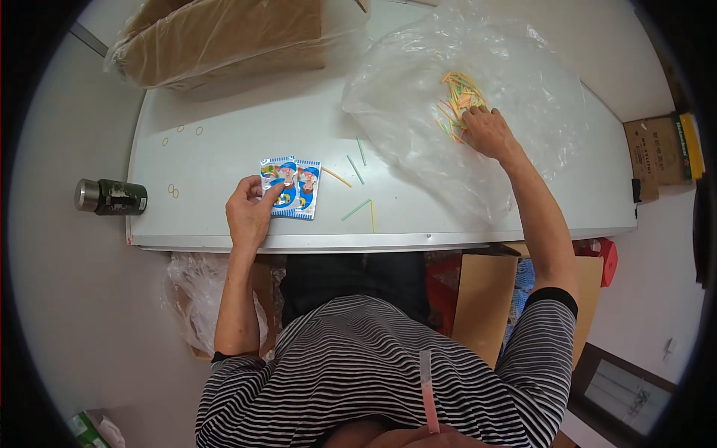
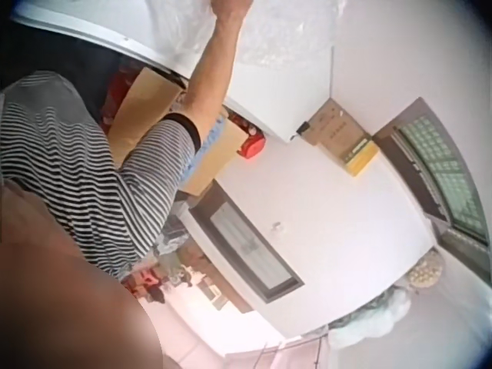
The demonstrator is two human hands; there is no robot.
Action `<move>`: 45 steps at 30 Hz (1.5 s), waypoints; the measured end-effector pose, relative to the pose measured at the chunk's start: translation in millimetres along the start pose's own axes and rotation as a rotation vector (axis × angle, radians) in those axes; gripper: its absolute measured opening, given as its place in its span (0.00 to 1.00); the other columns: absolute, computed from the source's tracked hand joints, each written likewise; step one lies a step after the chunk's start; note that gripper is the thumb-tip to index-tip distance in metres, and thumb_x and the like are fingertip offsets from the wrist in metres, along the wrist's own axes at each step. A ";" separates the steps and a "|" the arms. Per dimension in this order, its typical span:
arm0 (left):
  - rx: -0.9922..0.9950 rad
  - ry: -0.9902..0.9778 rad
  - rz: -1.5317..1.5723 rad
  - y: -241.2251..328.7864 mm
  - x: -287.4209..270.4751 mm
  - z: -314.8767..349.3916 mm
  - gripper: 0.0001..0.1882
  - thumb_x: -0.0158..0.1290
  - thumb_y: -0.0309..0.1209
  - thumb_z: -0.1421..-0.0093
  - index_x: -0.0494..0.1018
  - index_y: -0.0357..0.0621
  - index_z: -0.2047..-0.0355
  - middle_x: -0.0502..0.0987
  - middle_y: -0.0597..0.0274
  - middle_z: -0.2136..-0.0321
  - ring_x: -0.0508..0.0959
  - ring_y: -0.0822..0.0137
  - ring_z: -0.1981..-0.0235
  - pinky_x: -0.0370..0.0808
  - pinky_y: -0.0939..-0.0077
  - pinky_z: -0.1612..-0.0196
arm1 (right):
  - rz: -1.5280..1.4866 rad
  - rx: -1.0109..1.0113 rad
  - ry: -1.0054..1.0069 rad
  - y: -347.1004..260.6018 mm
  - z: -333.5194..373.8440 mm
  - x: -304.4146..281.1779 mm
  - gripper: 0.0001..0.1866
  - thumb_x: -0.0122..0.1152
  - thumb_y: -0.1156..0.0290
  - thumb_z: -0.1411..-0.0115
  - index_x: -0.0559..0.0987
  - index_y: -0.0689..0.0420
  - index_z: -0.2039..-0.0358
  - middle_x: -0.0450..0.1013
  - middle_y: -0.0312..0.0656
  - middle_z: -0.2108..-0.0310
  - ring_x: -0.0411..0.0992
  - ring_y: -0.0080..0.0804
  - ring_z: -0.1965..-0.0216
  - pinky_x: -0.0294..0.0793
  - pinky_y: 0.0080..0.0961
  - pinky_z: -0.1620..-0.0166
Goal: Packaging bunches of thin incense sticks into small plastic packets.
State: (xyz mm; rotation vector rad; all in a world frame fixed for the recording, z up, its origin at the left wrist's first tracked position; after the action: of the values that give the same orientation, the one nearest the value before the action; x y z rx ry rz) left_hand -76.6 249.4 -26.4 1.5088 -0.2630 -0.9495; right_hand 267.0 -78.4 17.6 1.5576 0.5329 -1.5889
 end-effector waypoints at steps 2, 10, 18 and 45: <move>-0.005 -0.001 0.030 -0.8 -0.3 0.7 0.18 0.63 0.32 0.42 0.76 0.29 0.59 0.78 0.62 0.73 0.75 0.78 0.73 0.73 0.83 0.71 | -0.078 -0.005 0.129 6.4 9.0 -10.4 0.14 0.63 0.69 0.45 0.74 0.56 0.59 0.73 0.44 0.60 0.71 0.41 0.54 0.70 0.39 0.52; -0.008 -0.003 0.067 -2.3 -3.3 -0.2 0.16 0.60 0.32 0.39 0.75 0.29 0.59 0.78 0.63 0.73 0.75 0.79 0.72 0.72 0.86 0.68 | -0.087 -0.013 0.012 23.6 9.4 6.7 0.13 0.60 0.73 0.46 0.74 0.56 0.59 0.73 0.44 0.61 0.71 0.42 0.54 0.70 0.40 0.52; 0.001 0.000 0.049 -4.8 -3.1 -0.7 0.15 0.60 0.32 0.38 0.76 0.29 0.60 0.78 0.64 0.74 0.74 0.80 0.73 0.71 0.87 0.69 | 0.106 0.043 -0.103 20.0 -8.3 21.6 0.10 0.56 0.72 0.43 0.75 0.57 0.60 0.75 0.44 0.59 0.72 0.40 0.52 0.69 0.42 0.52; 0.441 -0.245 0.480 194.6 111.9 2.2 0.14 0.60 0.29 0.41 0.75 0.34 0.57 0.79 0.57 0.62 0.78 0.69 0.61 0.75 0.76 0.57 | -2.053 0.287 0.079 40.0 15.0 -19.2 0.13 0.48 0.62 0.30 0.71 0.61 0.61 0.73 0.44 0.65 0.76 0.34 0.64 0.81 0.29 0.59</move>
State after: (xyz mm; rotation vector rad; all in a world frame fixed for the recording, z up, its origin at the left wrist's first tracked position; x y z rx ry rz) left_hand 63.3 134.1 106.1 1.6138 -1.0184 -0.7085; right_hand 287.1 -107.8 47.9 0.8928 2.5074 -2.9647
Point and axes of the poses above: each hand's wrist, its own z-axis away from the middle knuckle, its own x-axis out of the palm, y = z × x, the point moved 8 cm from there along -z, towards the middle knuckle
